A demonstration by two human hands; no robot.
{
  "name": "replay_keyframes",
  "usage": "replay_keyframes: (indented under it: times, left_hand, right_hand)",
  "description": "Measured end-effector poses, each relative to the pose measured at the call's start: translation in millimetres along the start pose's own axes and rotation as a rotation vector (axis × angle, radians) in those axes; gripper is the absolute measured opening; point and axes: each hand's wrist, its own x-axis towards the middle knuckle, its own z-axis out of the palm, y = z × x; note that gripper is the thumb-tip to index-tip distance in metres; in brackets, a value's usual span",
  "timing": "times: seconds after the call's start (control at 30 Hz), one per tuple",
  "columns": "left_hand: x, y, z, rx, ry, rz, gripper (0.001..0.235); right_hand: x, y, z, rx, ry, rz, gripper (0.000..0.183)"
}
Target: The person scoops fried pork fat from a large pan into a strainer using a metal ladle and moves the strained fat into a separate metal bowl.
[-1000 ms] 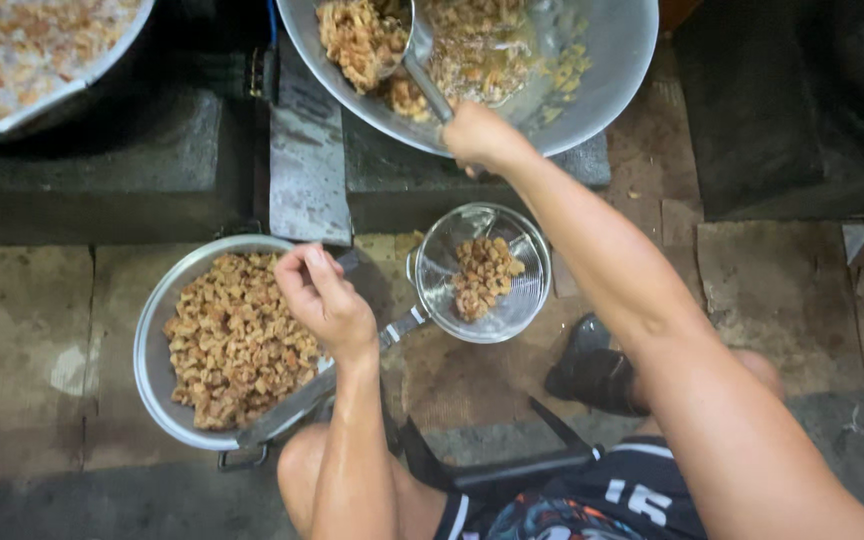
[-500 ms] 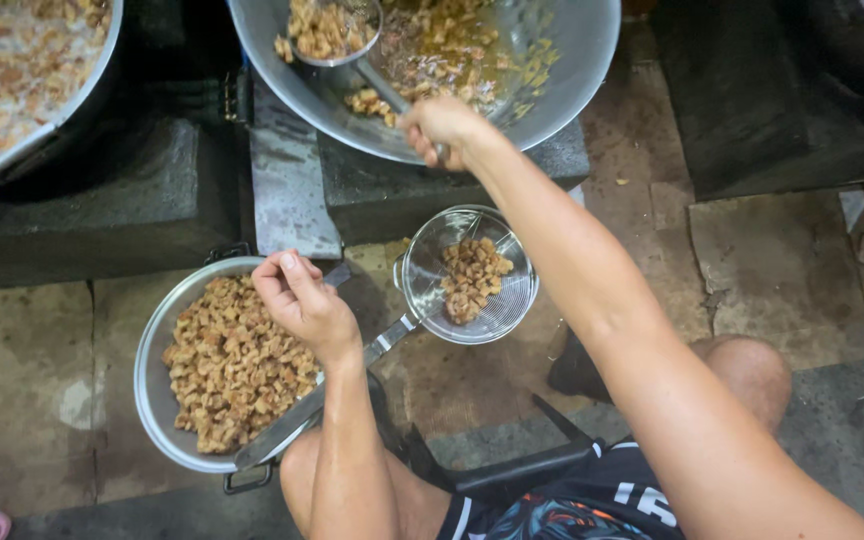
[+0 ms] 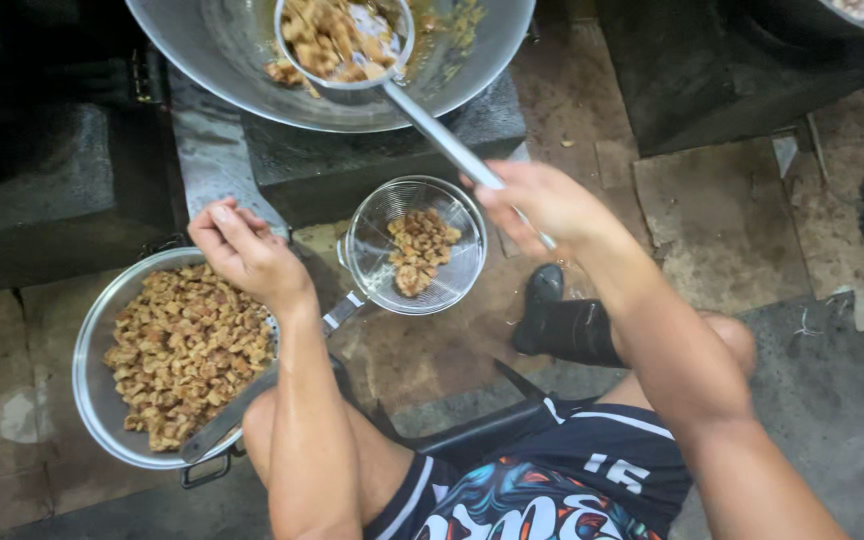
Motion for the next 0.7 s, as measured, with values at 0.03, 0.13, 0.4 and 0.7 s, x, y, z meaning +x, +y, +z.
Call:
replay_keyframes:
  times: [0.03,0.13,0.4,0.7]
  left_hand:
    - [1.3,-2.0,1.7,-0.007,-0.006,0.013,0.018]
    - [-0.8,-5.5,2.7,0.007,-0.006,0.071,0.018]
    - [-14.7,-16.7,4.4,0.078,-0.071,0.045,0.018]
    - [-21.0,-14.9,9.0,0.107,-0.109,0.0,0.018]
  right_hand:
    - [-23.3,2.5,-5.6,0.001,0.01,0.033,0.037]
    - [-82.2,21.4,-18.4,0.038,0.032,0.112,0.041]
    - [-113.1,132.8,-39.1,0.192,-0.023,0.264,0.045]
    - [-35.5,257.1,2.6,-0.807,0.327,-0.205,0.048]
